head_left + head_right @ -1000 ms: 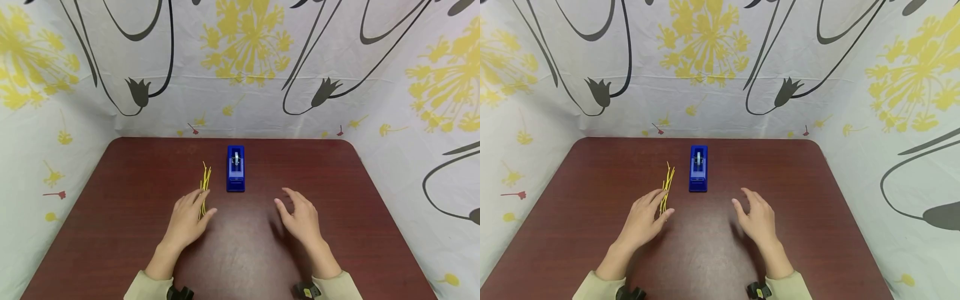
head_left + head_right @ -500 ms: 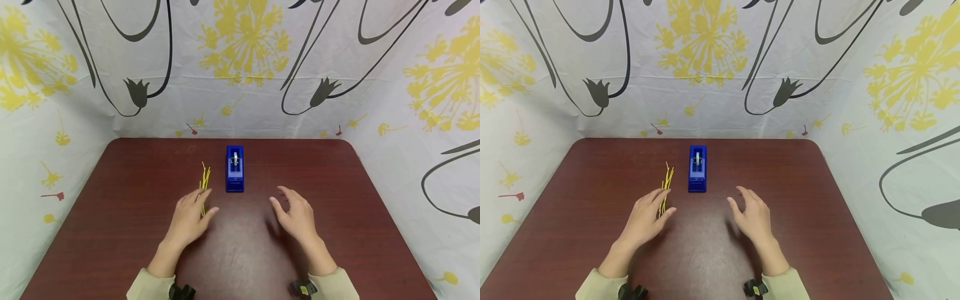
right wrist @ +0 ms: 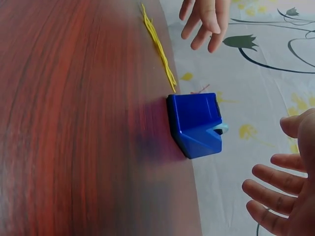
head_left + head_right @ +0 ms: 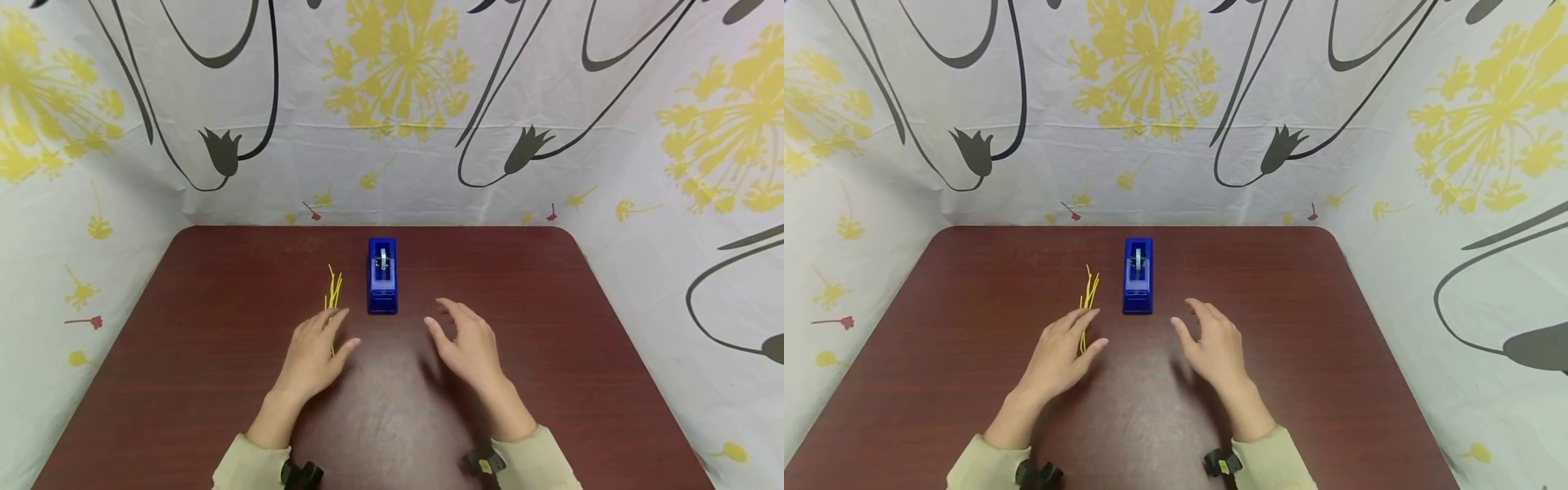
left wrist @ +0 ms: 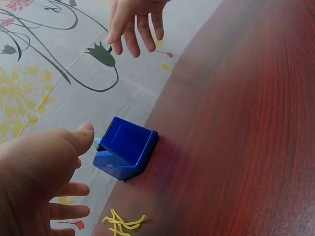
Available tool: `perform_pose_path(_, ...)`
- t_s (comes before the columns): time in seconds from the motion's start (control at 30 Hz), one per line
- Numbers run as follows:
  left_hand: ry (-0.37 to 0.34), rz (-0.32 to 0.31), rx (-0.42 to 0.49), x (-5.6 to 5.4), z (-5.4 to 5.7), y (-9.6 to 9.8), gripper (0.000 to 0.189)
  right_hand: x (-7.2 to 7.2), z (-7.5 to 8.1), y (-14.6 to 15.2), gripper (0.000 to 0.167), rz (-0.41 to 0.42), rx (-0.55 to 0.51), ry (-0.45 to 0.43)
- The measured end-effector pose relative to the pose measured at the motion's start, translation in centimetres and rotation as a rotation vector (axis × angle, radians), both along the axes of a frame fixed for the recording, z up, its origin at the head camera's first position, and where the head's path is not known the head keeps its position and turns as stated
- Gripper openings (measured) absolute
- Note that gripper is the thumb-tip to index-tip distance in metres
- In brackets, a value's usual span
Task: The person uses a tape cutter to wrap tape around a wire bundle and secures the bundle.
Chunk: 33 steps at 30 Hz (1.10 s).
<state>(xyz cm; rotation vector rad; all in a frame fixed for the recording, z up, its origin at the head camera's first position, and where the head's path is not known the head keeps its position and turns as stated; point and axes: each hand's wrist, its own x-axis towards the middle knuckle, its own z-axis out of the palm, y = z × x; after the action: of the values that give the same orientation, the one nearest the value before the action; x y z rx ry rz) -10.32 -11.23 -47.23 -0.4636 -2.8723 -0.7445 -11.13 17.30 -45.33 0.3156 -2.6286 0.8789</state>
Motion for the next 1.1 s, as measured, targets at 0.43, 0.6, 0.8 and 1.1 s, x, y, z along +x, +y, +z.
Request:
perform_pose_path(0.43, -0.01, -0.01, 0.006, -0.5, -0.3, 0.1, 0.058, -0.5, -0.7, -1.6, 0.042, 0.058, 0.0, -0.009)
perform_pose_path(0.6, 0.0, -0.024, 0.012, -0.6, -0.7, 0.2, 0.057, -0.4, -1.2, -2.0, 0.042, 0.069, 0.009, -0.022)
perform_pose_path(0.8, 0.008, -0.022, 0.014, -0.5, -1.1, 0.2, 0.057, -0.3, -1.7, -2.5, 0.043, 0.089, 0.011, -0.03)
perform_pose_path(1.1, 0.007, -0.022, 0.005, -0.7, -1.2, 0.2, 0.056, -0.4, -1.8, -2.9, 0.046, 0.094, 0.0, -0.007)
